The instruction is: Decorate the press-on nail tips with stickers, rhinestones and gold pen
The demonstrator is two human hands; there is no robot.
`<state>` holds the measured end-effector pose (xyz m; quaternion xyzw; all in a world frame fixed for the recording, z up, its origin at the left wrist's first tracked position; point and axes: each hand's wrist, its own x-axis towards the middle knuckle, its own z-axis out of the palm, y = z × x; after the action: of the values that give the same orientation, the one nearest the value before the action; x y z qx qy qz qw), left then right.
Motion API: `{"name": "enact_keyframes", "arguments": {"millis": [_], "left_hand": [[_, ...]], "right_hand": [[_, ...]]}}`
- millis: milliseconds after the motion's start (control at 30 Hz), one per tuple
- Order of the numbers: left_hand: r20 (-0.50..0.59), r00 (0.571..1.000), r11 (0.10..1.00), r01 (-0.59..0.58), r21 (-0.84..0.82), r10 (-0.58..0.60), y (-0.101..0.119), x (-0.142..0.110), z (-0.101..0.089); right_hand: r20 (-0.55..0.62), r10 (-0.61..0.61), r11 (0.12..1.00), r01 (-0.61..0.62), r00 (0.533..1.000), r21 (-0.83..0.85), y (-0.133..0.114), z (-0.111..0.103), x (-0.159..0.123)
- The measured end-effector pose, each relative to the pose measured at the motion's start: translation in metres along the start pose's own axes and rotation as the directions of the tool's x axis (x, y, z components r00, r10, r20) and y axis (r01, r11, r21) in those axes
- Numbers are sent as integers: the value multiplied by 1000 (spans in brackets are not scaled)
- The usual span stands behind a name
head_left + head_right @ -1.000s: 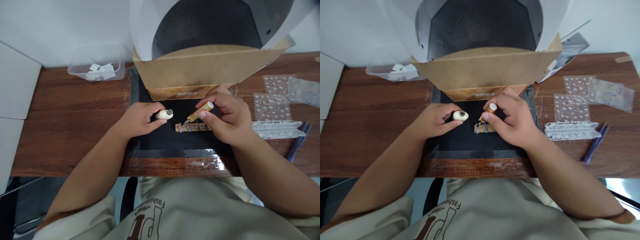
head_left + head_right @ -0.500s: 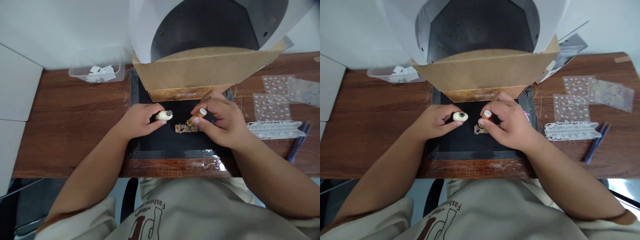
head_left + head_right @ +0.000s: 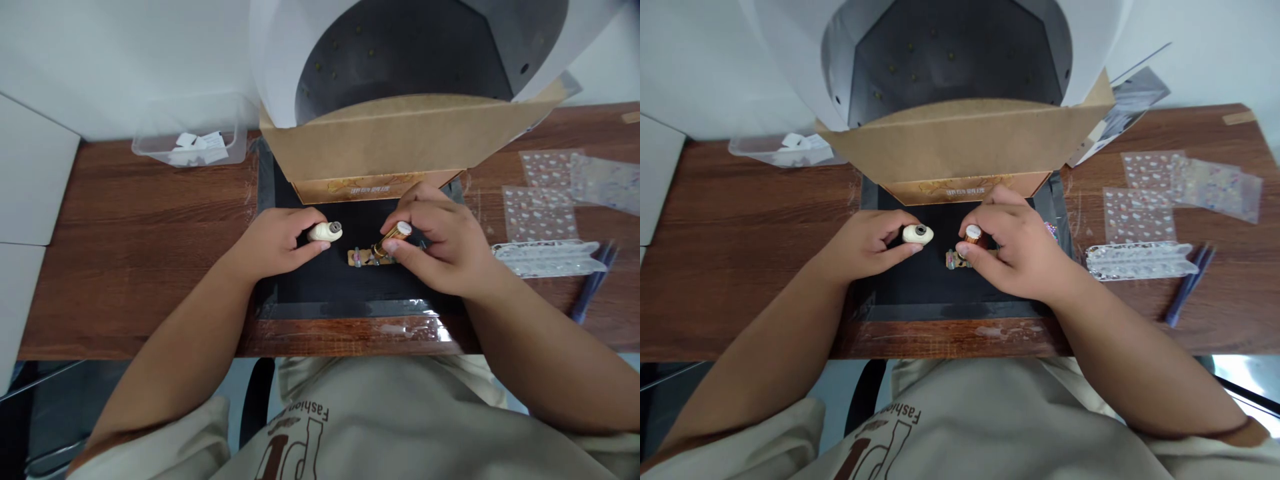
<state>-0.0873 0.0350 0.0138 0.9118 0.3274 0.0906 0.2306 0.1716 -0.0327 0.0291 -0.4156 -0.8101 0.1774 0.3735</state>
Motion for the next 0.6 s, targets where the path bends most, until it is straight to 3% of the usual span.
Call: {"name": "enact_keyframes", "arguments": {"millis": [233,467,600], "left_hand": [[15,1000,1000,5,2,-5,-1,0,0],[18,1000,1000,7,7,-7,-1,0,0],[6,1000,1000,-2,3,2,-1,0,0]], "right_hand": [[-46,-15,998,18,999,59,-3,1,1],[-108,35,998,-39,994,-41,2,7,0],[-124,42,999,-41,991,8,1,3,0]]}}
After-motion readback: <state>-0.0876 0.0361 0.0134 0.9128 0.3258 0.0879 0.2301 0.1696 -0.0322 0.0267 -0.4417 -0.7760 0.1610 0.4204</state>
